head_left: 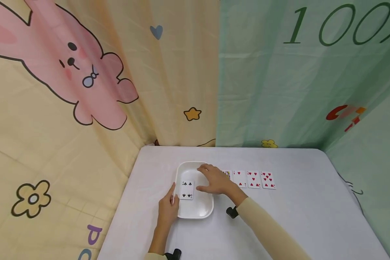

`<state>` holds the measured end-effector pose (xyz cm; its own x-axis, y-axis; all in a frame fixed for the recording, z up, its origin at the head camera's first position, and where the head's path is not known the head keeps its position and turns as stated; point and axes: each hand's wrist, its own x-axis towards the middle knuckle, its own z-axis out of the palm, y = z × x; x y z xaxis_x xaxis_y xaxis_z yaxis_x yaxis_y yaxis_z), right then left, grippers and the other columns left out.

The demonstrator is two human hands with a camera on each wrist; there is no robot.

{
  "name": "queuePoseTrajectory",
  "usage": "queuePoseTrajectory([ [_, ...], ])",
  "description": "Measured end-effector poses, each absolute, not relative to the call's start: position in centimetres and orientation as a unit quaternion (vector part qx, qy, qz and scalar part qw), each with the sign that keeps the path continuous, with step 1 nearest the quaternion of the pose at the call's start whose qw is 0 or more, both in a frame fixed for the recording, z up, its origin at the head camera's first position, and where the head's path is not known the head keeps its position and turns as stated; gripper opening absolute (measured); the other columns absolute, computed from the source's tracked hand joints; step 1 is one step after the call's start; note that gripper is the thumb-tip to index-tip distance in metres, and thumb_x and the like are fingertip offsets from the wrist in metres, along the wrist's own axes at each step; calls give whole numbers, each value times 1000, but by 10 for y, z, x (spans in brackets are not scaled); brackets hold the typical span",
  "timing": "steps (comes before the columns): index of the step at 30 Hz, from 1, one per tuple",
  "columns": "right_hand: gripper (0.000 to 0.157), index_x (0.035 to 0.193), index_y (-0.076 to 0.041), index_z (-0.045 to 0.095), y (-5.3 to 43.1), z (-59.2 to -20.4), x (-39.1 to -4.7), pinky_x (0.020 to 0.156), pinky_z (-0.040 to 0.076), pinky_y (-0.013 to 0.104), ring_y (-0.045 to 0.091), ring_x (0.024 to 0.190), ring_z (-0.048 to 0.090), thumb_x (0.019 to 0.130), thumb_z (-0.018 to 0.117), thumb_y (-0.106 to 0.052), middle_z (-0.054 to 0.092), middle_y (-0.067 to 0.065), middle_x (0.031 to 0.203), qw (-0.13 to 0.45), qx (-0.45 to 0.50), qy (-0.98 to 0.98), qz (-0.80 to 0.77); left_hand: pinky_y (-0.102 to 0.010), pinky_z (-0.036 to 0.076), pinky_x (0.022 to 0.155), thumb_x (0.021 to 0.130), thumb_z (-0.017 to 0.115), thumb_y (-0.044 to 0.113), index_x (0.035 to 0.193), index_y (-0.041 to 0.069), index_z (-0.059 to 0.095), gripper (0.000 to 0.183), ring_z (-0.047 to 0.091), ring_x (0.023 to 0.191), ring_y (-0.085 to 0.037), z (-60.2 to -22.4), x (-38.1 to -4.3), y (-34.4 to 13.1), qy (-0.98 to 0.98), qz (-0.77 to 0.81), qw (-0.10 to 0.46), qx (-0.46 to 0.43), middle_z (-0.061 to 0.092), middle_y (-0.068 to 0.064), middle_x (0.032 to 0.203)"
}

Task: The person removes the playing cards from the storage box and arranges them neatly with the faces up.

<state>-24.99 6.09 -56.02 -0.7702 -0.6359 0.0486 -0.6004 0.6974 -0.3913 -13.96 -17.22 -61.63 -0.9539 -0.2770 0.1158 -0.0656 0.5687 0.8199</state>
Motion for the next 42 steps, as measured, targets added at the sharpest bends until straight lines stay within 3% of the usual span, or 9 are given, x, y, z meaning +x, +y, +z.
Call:
queuePoseTrajectory([
  [10,89,151,-8,50,24,-577,-249,112,45,49,32,136,54,86,70,-65,49,13,153,62,-346,919,-178,-22,35,49,98,64,7,150,18,55,55,36,54,-7,-617,-140,-173,-880,-453,109,95,42,4,64],
  [25,113,147,-11,51,-2,-591,-245,110,44,46,24,132,52,64,76,-83,55,6,144,69,-328,940,-70,-22,33,49,96,65,7,149,17,56,55,34,53,-5,-618,-141,-172,-880,-451,123,87,41,6,64],
  [42,92,142,-17,60,-5,-593,-242,109,44,46,22,126,53,71,79,-74,57,2,138,69,-322,942,-61,-22,33,49,97,64,8,150,19,56,54,34,53,-5,-617,-140,-172,-880,-449,118,99,42,5,64],
])
